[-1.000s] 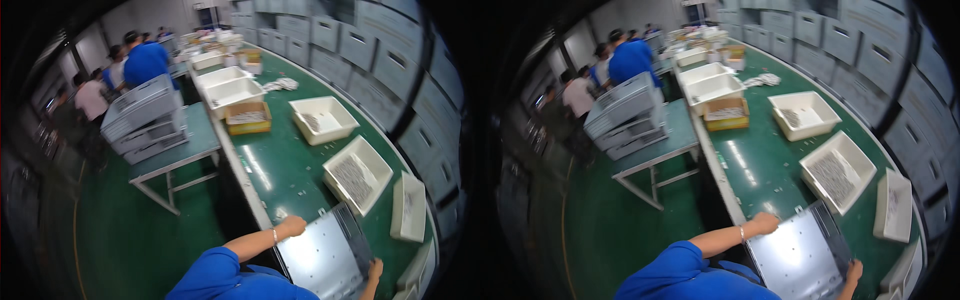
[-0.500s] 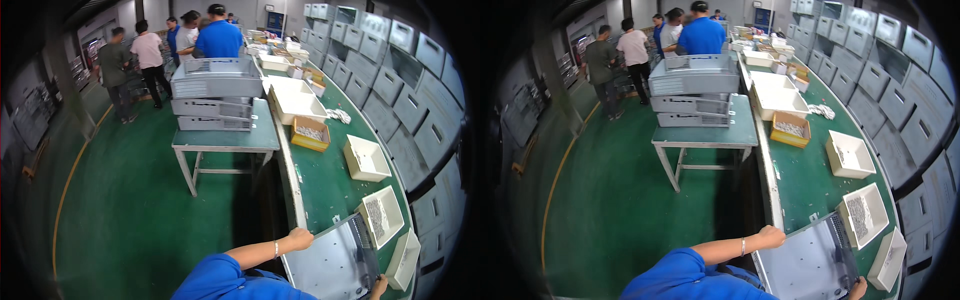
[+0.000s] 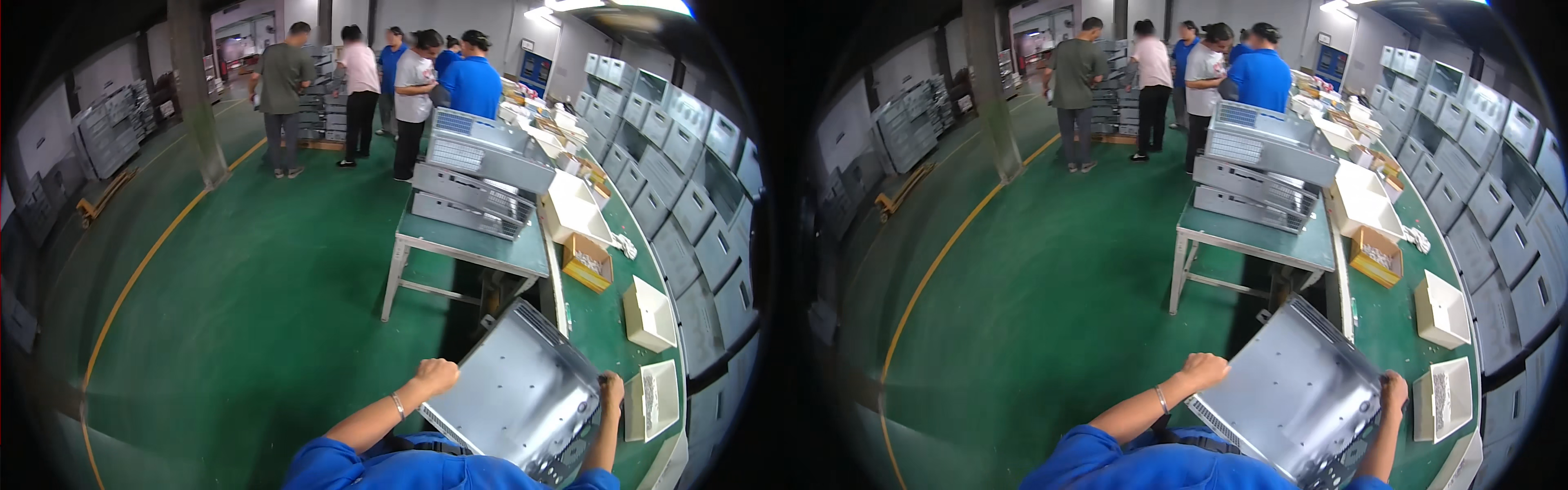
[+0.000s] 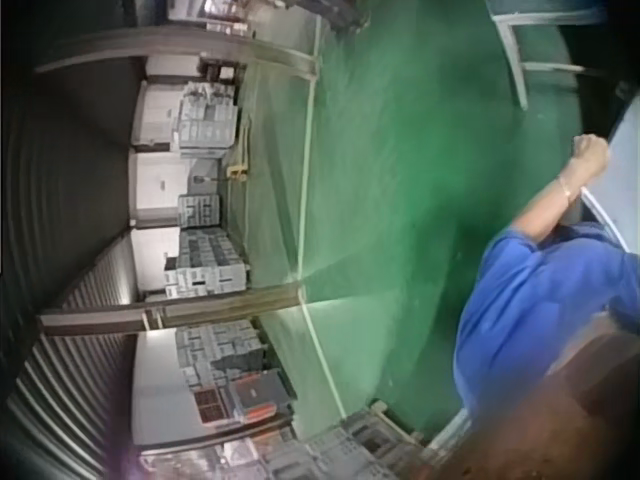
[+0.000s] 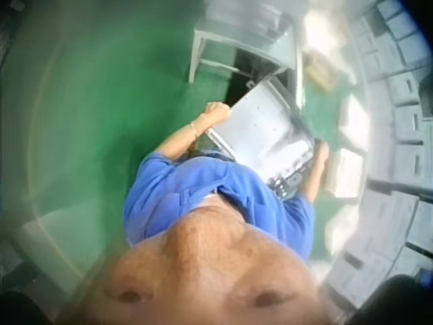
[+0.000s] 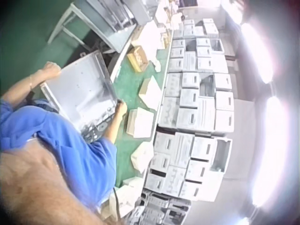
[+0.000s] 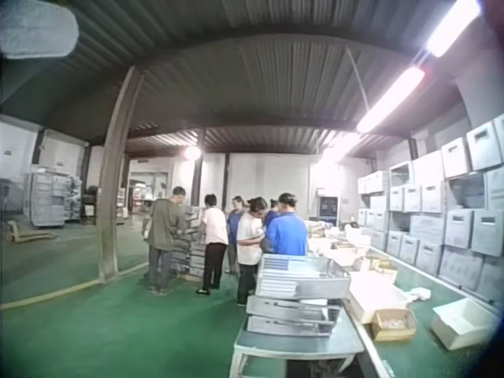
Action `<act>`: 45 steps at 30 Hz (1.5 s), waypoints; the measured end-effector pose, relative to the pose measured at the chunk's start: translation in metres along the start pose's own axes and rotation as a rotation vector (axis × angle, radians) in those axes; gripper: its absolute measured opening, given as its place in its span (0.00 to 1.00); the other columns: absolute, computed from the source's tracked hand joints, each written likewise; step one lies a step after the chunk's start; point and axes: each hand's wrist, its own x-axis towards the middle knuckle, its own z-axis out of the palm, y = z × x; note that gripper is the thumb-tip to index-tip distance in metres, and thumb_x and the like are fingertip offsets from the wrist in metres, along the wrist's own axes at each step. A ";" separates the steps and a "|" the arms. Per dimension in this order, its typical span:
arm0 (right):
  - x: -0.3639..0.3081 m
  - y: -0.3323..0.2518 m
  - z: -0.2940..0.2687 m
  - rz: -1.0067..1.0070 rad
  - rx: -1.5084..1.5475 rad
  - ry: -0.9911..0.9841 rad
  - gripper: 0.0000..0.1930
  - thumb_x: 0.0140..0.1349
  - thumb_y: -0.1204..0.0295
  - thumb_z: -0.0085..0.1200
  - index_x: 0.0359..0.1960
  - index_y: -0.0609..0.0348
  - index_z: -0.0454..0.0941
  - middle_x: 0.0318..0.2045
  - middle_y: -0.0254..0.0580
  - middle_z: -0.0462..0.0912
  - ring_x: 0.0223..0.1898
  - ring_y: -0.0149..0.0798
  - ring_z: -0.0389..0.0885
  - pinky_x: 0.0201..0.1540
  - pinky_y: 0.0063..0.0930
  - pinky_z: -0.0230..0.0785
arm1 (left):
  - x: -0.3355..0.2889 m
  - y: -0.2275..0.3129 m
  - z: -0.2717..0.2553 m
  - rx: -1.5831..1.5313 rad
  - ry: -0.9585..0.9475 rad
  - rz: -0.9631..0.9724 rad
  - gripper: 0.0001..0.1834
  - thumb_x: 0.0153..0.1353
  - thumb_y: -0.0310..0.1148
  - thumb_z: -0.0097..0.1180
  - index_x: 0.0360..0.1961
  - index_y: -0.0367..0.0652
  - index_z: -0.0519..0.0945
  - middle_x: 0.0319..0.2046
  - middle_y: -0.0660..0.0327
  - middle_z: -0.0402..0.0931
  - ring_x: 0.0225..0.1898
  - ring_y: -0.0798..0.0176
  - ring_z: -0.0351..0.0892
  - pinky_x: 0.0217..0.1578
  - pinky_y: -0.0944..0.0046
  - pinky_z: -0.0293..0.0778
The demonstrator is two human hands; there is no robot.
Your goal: The person places a metal chassis on a workbench and inserts small white plastic fasteners into pre-drilled holes. They work alongside a coworker who performs similar actions on the same unit. The person handles the fasteners by hand and positions them into the chassis.
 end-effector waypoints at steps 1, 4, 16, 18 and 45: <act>0.016 -0.023 0.008 -0.049 0.030 0.004 0.07 0.44 0.67 0.52 0.20 0.57 0.73 0.24 0.49 0.74 0.30 0.53 0.72 0.30 0.42 0.62 | -0.011 -0.014 -0.006 -0.012 0.027 -0.057 0.17 0.53 0.42 0.41 0.25 0.41 0.77 0.25 0.49 0.75 0.30 0.47 0.75 0.32 0.51 0.70; 0.054 -0.109 0.019 -0.173 0.108 -0.054 0.08 0.44 0.66 0.52 0.20 0.58 0.73 0.23 0.50 0.74 0.29 0.52 0.72 0.30 0.41 0.63 | -0.046 -0.053 -0.019 -0.043 0.098 -0.250 0.18 0.53 0.43 0.41 0.26 0.41 0.77 0.27 0.48 0.75 0.31 0.47 0.75 0.34 0.51 0.69; 0.129 -0.425 0.073 -0.852 0.242 -0.128 0.08 0.47 0.66 0.51 0.29 0.52 0.76 0.27 0.48 0.77 0.32 0.50 0.74 0.35 0.40 0.65 | -0.158 -0.132 -0.064 -0.145 0.378 -0.921 0.19 0.52 0.44 0.40 0.25 0.40 0.77 0.28 0.47 0.74 0.33 0.46 0.73 0.37 0.52 0.68; 0.131 -0.472 0.076 -0.939 0.265 -0.141 0.08 0.47 0.66 0.51 0.28 0.53 0.76 0.27 0.47 0.77 0.32 0.50 0.74 0.36 0.39 0.64 | -0.169 -0.139 -0.071 -0.127 0.396 -1.013 0.19 0.53 0.43 0.39 0.26 0.41 0.77 0.27 0.48 0.74 0.33 0.47 0.74 0.36 0.52 0.68; -0.049 -0.711 0.025 -2.138 0.508 -0.291 0.10 0.49 0.66 0.47 0.28 0.59 0.74 0.27 0.54 0.74 0.32 0.53 0.72 0.34 0.38 0.63 | -0.227 0.037 0.030 -0.380 0.978 -1.911 0.14 0.51 0.37 0.40 0.18 0.44 0.76 0.19 0.51 0.74 0.23 0.50 0.76 0.25 0.55 0.72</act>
